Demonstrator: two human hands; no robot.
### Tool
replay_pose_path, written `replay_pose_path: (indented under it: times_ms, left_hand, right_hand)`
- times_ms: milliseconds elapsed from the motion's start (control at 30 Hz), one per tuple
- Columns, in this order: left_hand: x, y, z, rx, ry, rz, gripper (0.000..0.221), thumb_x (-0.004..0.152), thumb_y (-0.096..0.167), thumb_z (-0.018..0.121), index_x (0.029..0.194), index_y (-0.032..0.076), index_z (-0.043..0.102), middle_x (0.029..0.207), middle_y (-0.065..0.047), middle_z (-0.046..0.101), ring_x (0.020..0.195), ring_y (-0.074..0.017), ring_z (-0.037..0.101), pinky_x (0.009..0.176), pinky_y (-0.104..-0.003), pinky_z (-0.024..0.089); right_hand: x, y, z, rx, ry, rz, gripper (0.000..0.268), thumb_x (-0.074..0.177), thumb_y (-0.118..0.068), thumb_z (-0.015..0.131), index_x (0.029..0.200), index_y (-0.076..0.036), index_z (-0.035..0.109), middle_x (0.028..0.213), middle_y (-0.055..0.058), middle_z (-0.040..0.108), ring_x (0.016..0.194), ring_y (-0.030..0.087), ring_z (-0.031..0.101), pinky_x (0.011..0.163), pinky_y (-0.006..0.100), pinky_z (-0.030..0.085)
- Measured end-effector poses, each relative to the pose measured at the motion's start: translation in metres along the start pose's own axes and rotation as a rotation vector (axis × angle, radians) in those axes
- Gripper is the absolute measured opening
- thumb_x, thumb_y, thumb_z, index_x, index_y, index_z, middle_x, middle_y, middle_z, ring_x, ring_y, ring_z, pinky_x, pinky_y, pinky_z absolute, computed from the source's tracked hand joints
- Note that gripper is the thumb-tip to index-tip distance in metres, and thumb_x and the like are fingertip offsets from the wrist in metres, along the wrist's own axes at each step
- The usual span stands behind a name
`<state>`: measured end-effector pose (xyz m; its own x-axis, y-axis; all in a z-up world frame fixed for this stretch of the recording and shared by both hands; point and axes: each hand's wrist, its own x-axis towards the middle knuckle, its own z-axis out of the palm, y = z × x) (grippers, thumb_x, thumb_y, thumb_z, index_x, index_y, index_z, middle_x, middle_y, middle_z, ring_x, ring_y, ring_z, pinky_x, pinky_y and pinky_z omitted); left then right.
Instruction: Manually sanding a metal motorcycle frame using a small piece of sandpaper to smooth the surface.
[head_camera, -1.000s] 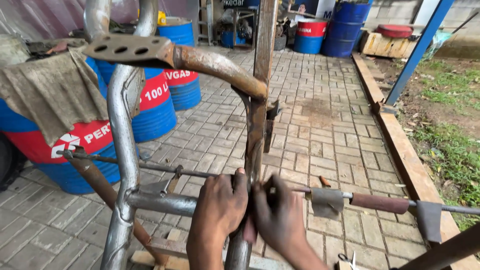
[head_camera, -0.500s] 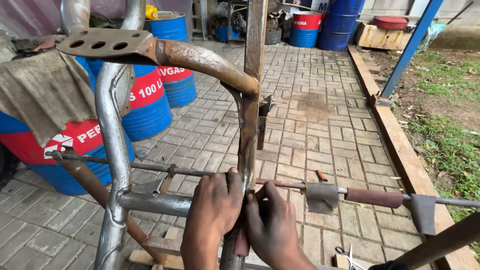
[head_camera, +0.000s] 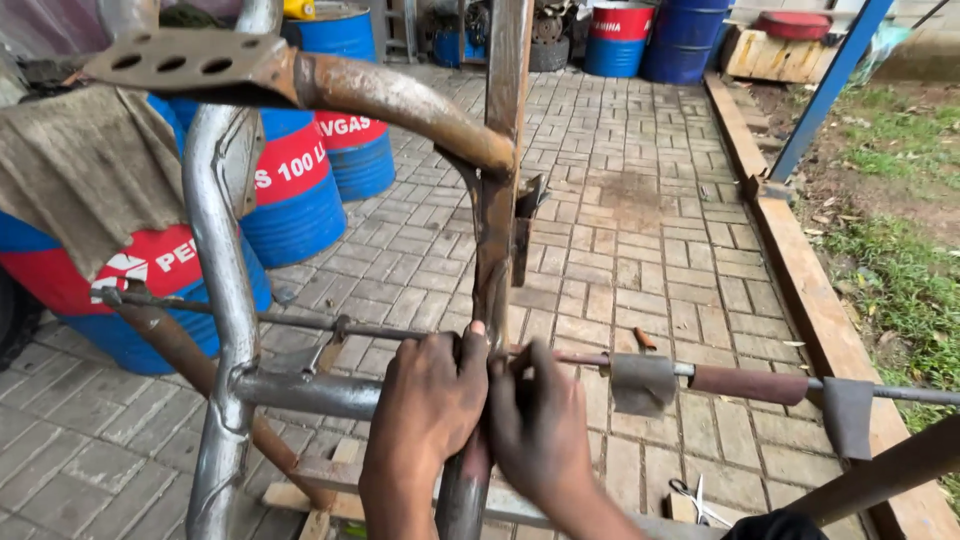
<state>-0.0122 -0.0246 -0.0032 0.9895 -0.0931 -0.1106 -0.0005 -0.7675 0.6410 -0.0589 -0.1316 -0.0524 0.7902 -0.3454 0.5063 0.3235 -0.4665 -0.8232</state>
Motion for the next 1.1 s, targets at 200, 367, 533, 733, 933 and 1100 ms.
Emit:
replay_pose_path:
  times_ms: [200,367,533,733,933,1100]
  left_hand:
    - [-0.006,0.006,-0.01,-0.09,0.054,0.075,0.06,0.098,0.047,0.042,0.085,-0.003,0.074,0.086,-0.025,0.075,0.08,-0.0405,0.071,0.084,-0.049,0.054]
    - [-0.004,0.01,-0.016,-0.07,0.024,0.064,0.062,0.098,0.047,0.04,0.081,-0.003,0.073,0.079,-0.024,0.072,0.072,-0.0384,0.069,0.08,-0.049,0.055]
    - [-0.012,0.013,-0.019,-0.082,-0.037,-0.017,0.067,0.101,0.05,0.038,0.079,-0.005,0.07,0.074,-0.023,0.069,0.064,-0.0326,0.07,0.069,-0.047,0.06]
    - [-0.009,0.006,-0.013,-0.091,-0.037,0.009,0.064,0.1,0.047,0.038,0.084,-0.003,0.073,0.075,-0.023,0.073,0.066,-0.0342,0.072,0.073,-0.046,0.059]
    - [-0.002,0.0,-0.009,-0.054,-0.075,-0.047,0.067,0.1,0.055,0.032,0.106,0.001,0.072,0.109,-0.025,0.066,0.101,-0.037,0.068,0.096,-0.053,0.052]
    - [0.002,-0.009,0.0,-0.046,0.007,0.014,0.067,0.101,0.056,0.035,0.103,0.0,0.07,0.107,-0.025,0.067,0.1,-0.0379,0.067,0.097,-0.051,0.051]
  right_hand:
    - [0.022,-0.006,-0.003,-0.08,0.016,-0.068,0.022,0.089,-0.009,0.063,0.071,-0.004,0.05,0.045,0.008,0.059,0.034,0.014,0.042,0.033,0.032,0.036]
    - [0.016,0.004,-0.003,-0.039,-0.017,-0.058,0.019,0.089,-0.009,0.064,0.074,-0.005,0.054,0.045,0.007,0.064,0.033,0.013,0.048,0.032,0.03,0.039]
    - [0.01,0.004,-0.001,-0.006,0.028,-0.158,0.021,0.092,-0.007,0.062,0.075,-0.006,0.049,0.047,0.004,0.057,0.035,0.011,0.042,0.03,0.029,0.035]
    - [0.018,-0.002,-0.005,-0.072,0.002,-0.062,0.018,0.086,-0.007,0.063,0.072,-0.003,0.053,0.048,0.009,0.06,0.036,0.014,0.044,0.034,0.032,0.038]
    - [0.017,0.007,-0.004,-0.069,-0.075,-0.017,0.016,0.087,-0.011,0.065,0.073,-0.005,0.058,0.044,0.004,0.062,0.034,0.013,0.047,0.033,0.03,0.04]
    - [-0.003,0.002,-0.007,0.015,-0.12,0.015,0.019,0.09,-0.005,0.062,0.075,-0.007,0.051,0.045,0.005,0.068,0.032,0.013,0.056,0.032,0.027,0.044]
